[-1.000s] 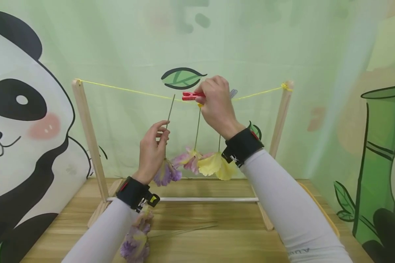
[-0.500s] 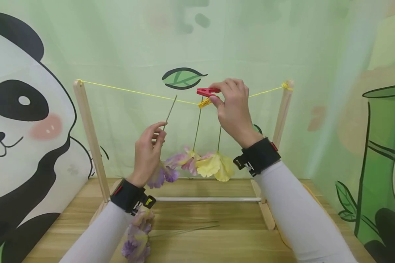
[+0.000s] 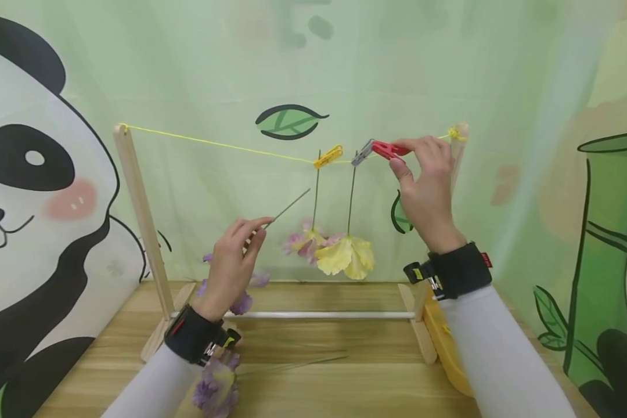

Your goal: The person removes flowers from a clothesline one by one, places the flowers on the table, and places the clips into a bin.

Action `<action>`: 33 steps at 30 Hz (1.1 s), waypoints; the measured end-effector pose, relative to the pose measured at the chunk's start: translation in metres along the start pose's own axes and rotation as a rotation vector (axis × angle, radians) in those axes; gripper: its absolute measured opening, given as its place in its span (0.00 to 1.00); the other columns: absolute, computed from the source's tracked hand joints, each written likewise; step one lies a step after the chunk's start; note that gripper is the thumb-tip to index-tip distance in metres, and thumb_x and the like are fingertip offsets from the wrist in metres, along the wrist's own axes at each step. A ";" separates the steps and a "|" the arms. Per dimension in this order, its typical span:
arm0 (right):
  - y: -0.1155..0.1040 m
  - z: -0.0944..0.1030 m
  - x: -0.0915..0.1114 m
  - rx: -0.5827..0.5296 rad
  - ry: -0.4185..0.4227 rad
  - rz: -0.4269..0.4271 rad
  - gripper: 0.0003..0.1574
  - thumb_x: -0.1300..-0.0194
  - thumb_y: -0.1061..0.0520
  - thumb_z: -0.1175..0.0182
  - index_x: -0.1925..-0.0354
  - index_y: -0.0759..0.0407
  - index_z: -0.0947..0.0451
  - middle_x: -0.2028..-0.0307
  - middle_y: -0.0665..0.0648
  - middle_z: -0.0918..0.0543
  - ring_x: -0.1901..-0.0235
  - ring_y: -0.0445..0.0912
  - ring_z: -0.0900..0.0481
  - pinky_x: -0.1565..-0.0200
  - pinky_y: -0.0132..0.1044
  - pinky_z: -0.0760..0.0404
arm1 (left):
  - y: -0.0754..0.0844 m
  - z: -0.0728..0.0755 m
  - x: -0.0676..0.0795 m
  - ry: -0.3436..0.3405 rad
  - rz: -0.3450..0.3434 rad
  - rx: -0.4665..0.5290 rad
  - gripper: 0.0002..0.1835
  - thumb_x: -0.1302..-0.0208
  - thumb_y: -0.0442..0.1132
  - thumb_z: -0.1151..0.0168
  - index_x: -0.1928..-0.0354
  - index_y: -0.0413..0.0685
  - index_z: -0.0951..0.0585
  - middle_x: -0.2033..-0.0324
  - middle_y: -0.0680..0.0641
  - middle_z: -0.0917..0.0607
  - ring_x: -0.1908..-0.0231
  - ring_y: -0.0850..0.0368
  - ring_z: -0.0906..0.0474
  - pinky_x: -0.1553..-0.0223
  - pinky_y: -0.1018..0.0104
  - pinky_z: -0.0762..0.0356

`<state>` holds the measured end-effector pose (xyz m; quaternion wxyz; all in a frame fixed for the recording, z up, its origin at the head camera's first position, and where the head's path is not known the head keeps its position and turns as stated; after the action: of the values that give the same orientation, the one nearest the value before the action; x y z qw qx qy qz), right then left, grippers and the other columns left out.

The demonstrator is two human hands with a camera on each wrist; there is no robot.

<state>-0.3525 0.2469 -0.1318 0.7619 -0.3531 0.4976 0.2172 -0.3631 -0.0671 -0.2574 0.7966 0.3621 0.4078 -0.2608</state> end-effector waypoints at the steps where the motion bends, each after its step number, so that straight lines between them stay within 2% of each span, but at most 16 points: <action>1: 0.003 0.003 0.002 -0.001 0.010 -0.008 0.19 0.30 0.63 0.34 0.44 0.70 0.19 0.49 0.69 0.18 0.42 0.58 0.34 0.36 0.49 0.42 | 0.001 0.000 0.002 -0.010 0.000 -0.006 0.15 0.21 0.37 0.43 0.39 0.51 0.15 0.63 0.49 0.19 0.71 0.58 0.29 0.72 0.65 0.33; 4: 0.015 0.013 0.011 0.000 0.042 -0.048 0.19 0.30 0.64 0.34 0.43 0.71 0.19 0.50 0.70 0.18 0.41 0.54 0.35 0.34 0.48 0.43 | 0.002 0.001 0.007 -0.044 0.004 0.000 0.14 0.21 0.37 0.43 0.40 0.52 0.15 0.62 0.49 0.18 0.69 0.58 0.27 0.71 0.65 0.31; 10: 0.034 0.024 0.028 -0.001 0.088 -0.109 0.19 0.29 0.64 0.34 0.43 0.72 0.19 0.52 0.66 0.20 0.43 0.43 0.36 0.38 0.45 0.41 | 0.005 0.002 0.016 -0.090 0.027 0.030 0.14 0.21 0.37 0.42 0.41 0.52 0.14 0.63 0.50 0.19 0.68 0.58 0.27 0.72 0.65 0.33; 15: 0.044 0.034 0.045 0.039 0.127 -0.121 0.21 0.32 0.64 0.33 0.42 0.72 0.19 0.50 0.68 0.19 0.45 0.38 0.36 0.39 0.43 0.41 | 0.001 0.005 0.026 -0.112 0.071 0.075 0.14 0.23 0.35 0.40 0.42 0.52 0.13 0.63 0.51 0.18 0.66 0.59 0.25 0.66 0.64 0.27; 17: 0.050 0.041 0.053 0.047 0.155 -0.128 0.22 0.33 0.64 0.33 0.42 0.71 0.19 0.52 0.61 0.17 0.46 0.34 0.37 0.41 0.40 0.41 | 0.000 0.006 0.031 -0.116 0.090 0.088 0.14 0.25 0.34 0.39 0.43 0.53 0.12 0.62 0.50 0.17 0.67 0.59 0.26 0.66 0.64 0.27; 19: 0.058 0.049 0.063 0.052 0.185 -0.144 0.22 0.34 0.65 0.32 0.43 0.71 0.18 0.53 0.48 0.18 0.46 0.31 0.38 0.43 0.37 0.42 | -0.001 0.006 0.036 -0.127 0.106 0.091 0.14 0.26 0.34 0.38 0.44 0.53 0.12 0.61 0.51 0.17 0.68 0.60 0.27 0.68 0.65 0.30; 22: 0.075 0.062 0.080 0.067 0.224 -0.193 0.22 0.35 0.66 0.32 0.43 0.70 0.17 0.54 0.31 0.25 0.47 0.29 0.37 0.44 0.35 0.43 | 0.000 0.003 0.044 -0.174 0.119 0.080 0.15 0.27 0.33 0.37 0.44 0.55 0.12 0.60 0.51 0.17 0.67 0.60 0.27 0.68 0.65 0.32; 27: 0.095 0.072 0.103 0.097 0.243 -0.280 0.22 0.34 0.64 0.32 0.42 0.69 0.18 0.55 0.27 0.27 0.47 0.28 0.37 0.42 0.35 0.42 | 0.003 -0.002 0.053 -0.242 0.140 0.073 0.17 0.28 0.31 0.36 0.44 0.57 0.12 0.60 0.54 0.18 0.63 0.61 0.23 0.66 0.65 0.31; 31: 0.099 0.076 0.117 0.127 0.233 -0.278 0.22 0.32 0.63 0.33 0.42 0.70 0.19 0.55 0.25 0.28 0.46 0.28 0.39 0.42 0.35 0.42 | 0.004 -0.007 0.058 -0.295 0.165 0.065 0.17 0.28 0.30 0.36 0.45 0.58 0.11 0.63 0.57 0.19 0.65 0.62 0.23 0.67 0.66 0.32; 33: 0.102 0.078 0.124 0.146 0.224 -0.272 0.21 0.31 0.63 0.33 0.42 0.71 0.19 0.54 0.25 0.29 0.46 0.28 0.40 0.42 0.35 0.42 | 0.005 -0.011 0.060 -0.342 0.168 0.043 0.16 0.27 0.31 0.36 0.44 0.58 0.12 0.63 0.58 0.20 0.67 0.63 0.26 0.67 0.66 0.33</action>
<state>-0.3241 0.3704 -0.2577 0.7477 -0.3831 0.5412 0.0349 -0.3322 -0.0625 -0.3106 0.8653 0.3622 0.2291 -0.2599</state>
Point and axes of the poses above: each hand's wrist, its own x-axis away from the middle knuckle, its own z-axis out of the back of the hand, y = z × x, the point moved 7 cm from there along -x, towards the middle knuckle
